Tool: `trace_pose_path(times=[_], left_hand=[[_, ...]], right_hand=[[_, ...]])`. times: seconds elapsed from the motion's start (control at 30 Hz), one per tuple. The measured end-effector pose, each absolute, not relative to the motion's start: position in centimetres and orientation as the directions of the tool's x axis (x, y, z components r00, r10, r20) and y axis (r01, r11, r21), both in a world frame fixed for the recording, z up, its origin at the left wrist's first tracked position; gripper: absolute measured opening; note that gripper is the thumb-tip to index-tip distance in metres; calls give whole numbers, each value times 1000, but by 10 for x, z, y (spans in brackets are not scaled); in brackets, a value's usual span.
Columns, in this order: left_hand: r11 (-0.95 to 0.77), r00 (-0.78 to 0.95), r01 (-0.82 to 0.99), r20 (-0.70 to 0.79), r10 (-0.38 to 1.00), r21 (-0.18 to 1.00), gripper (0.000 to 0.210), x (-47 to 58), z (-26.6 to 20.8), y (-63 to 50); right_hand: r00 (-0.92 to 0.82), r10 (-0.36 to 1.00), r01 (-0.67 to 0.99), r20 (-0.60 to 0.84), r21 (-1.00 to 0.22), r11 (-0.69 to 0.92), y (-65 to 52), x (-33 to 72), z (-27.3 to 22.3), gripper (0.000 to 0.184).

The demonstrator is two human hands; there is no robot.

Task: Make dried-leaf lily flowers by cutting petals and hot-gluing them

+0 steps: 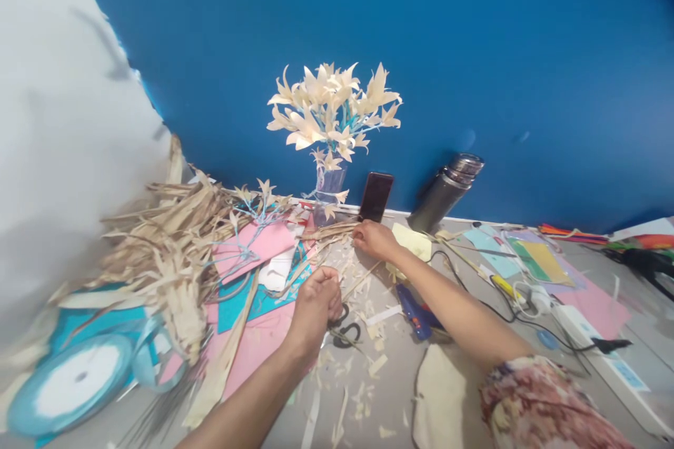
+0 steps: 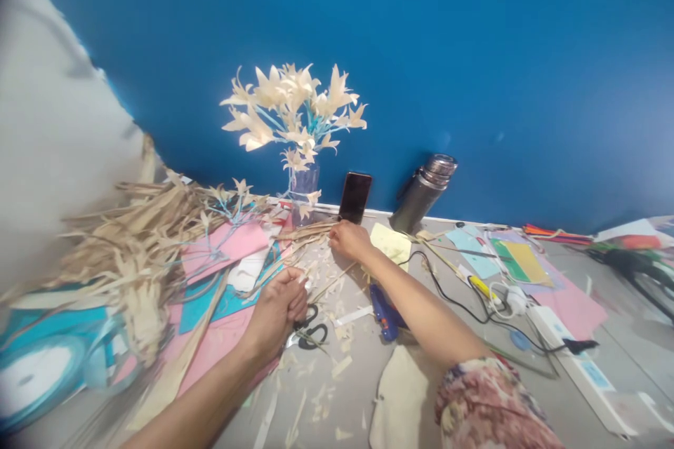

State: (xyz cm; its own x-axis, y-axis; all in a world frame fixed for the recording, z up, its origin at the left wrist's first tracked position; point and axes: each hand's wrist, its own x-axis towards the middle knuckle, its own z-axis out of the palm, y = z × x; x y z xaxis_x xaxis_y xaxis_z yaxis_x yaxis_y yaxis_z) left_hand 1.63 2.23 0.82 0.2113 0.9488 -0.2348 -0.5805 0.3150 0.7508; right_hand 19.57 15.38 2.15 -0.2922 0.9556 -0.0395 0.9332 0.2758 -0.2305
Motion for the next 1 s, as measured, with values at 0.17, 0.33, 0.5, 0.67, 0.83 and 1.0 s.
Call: trace_pose_path(times=[0.17, 0.33, 0.5, 0.67, 0.83, 1.0], left_hand=[[304, 194, -602, -234, 953, 738, 32, 15, 7, 24], [315, 227, -640, -219, 949, 701, 32, 15, 10, 23], [350, 266, -660, -229, 936, 665, 36, 12, 17, 22], [383, 388, -675, -138, 911, 630, 34, 12, 23, 18], [395, 506, -571, -70, 860, 719, 31, 15, 22, 10], [327, 541, -333, -104, 834, 885, 27, 14, 19, 5]], right_hand=[[-256, 966, 920, -31, -316, 233, 157, 192, 15, 13], [-229, 973, 832, -15, -522, 188, 158, 196, 13, 3], [-175, 985, 638, -12, -763, 104, 134, 202, 31, 23], [-199, 972, 62, -125, -991, -115, 68, 198, 54, 35], [-140, 984, -217, -106, -967, -135, 16, 185, 54, 30], [-87, 996, -224, 26, -975, 5, 0, 188, 37, 26]])
